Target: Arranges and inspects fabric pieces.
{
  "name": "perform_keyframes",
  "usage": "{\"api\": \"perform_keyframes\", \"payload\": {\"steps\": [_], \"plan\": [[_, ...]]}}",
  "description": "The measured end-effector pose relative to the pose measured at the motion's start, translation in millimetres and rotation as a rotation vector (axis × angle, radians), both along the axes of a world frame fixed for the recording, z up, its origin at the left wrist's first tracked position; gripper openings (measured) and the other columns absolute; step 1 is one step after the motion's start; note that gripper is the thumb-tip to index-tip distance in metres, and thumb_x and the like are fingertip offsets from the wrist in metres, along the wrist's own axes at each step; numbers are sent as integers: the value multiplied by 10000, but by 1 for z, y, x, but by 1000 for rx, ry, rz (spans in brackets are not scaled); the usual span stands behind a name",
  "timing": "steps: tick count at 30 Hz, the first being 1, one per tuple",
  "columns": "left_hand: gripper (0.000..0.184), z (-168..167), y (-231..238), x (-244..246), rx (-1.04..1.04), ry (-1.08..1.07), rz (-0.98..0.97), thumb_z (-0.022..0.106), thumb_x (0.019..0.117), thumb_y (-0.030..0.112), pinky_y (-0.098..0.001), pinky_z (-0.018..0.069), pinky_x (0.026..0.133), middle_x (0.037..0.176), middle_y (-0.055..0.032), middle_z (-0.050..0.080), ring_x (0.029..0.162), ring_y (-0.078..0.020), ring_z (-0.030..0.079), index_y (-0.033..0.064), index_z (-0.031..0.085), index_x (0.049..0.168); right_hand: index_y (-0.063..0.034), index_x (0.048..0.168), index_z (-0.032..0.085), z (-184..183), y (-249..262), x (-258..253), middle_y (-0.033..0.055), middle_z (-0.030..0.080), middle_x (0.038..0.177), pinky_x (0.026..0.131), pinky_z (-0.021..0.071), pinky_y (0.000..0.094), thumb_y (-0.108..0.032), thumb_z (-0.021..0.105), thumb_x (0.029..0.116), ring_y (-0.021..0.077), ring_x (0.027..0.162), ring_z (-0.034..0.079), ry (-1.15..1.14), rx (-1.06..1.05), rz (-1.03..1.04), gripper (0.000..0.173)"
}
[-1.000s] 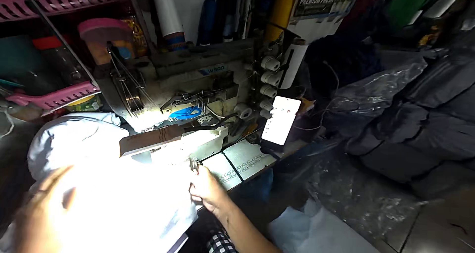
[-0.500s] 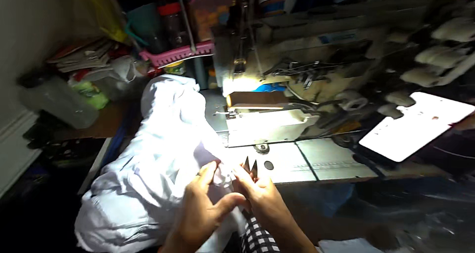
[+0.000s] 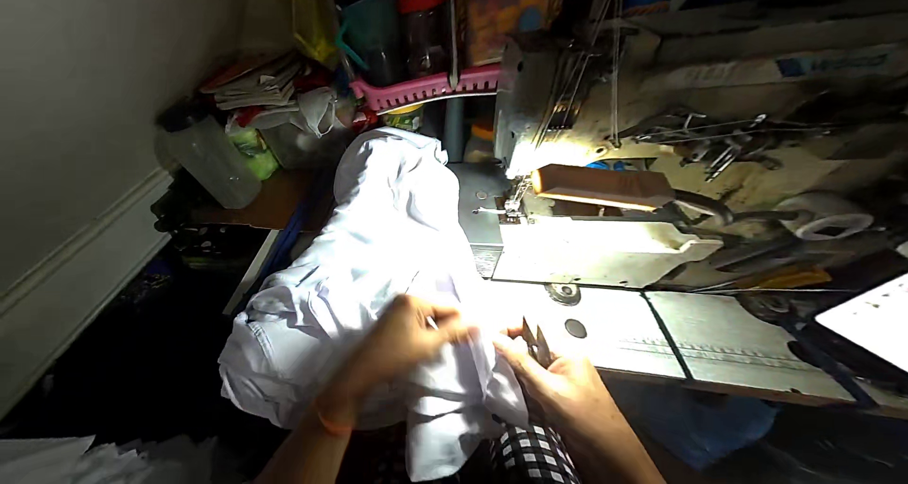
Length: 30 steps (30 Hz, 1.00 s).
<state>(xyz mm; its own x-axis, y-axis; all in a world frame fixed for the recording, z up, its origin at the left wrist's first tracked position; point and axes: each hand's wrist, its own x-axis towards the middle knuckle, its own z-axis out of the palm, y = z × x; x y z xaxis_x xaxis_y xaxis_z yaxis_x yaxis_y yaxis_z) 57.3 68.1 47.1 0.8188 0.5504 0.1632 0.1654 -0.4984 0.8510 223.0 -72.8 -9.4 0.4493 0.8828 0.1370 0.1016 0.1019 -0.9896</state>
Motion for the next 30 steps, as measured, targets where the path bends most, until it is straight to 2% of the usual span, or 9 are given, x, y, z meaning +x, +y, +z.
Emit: {"api": "perform_keyframes", "payload": {"steps": [3,7,10,12,14,19,22,26,30], "plan": [[208,14,65,10,224,-26,392,562,1019,85,-401,579,736,921,-163,701,775,-219,682,-56,679,1116,-90,972,638,-20,6,9,-82,565,710,476,430,148,-164,645,915,-19,514,486,34,-94,-62,94],[342,8,137,33,398,126,577,653,978,142,-524,512,967,1352,-205,579,1179,-344,608,35,643,1302,-32,1050,629,-43,15,7,-46,612,729,485,431,157,-144,624,948,-6,527,504,118,-105,-94,151],[169,14,148,30,391,196,549,603,1005,90,-509,533,894,1133,-208,659,1016,-328,663,-20,700,1087,-60,1039,600,-46,15,11,-49,565,646,420,393,156,-132,613,945,5,452,459,176,-86,-81,119],[195,26,144,9,291,105,524,546,1043,92,-419,585,788,947,-171,706,812,-239,705,-44,668,1109,-88,1002,586,-45,14,13,-58,531,578,396,385,157,-117,603,944,9,413,444,225,-87,-70,67],[227,36,138,-32,203,-58,553,537,1055,118,-350,611,754,943,-144,709,773,-163,711,-59,639,1154,-107,968,576,-46,12,16,-69,504,536,388,380,152,-111,587,952,4,392,431,259,-74,-51,20],[262,21,119,-180,106,-240,1021,566,1048,153,-330,609,775,1016,-123,692,819,-135,704,-53,603,1207,-127,930,542,-45,9,17,-85,442,489,370,347,142,-71,484,994,-11,365,377,387,-53,-19,103],[305,-11,102,-242,2,169,1169,556,1059,190,-504,555,918,1135,-223,685,1008,-310,689,-56,647,1215,-155,847,561,-37,6,17,-92,444,461,368,356,148,-96,461,1027,-7,351,380,406,-63,-11,214],[411,-7,83,-243,-41,790,1175,518,1074,370,-732,403,941,1157,-259,680,1156,-467,603,27,745,1077,-194,772,555,-29,5,26,-108,441,453,380,348,146,-117,421,1042,-19,359,379,369,-73,9,311],[242,12,73,-226,152,621,1252,612,1017,199,-771,336,990,1411,-231,558,1337,-500,458,73,720,1194,-182,892,549,-26,2,37,-115,490,496,365,356,124,-104,406,1055,-34,359,392,345,-51,-48,230]]}}
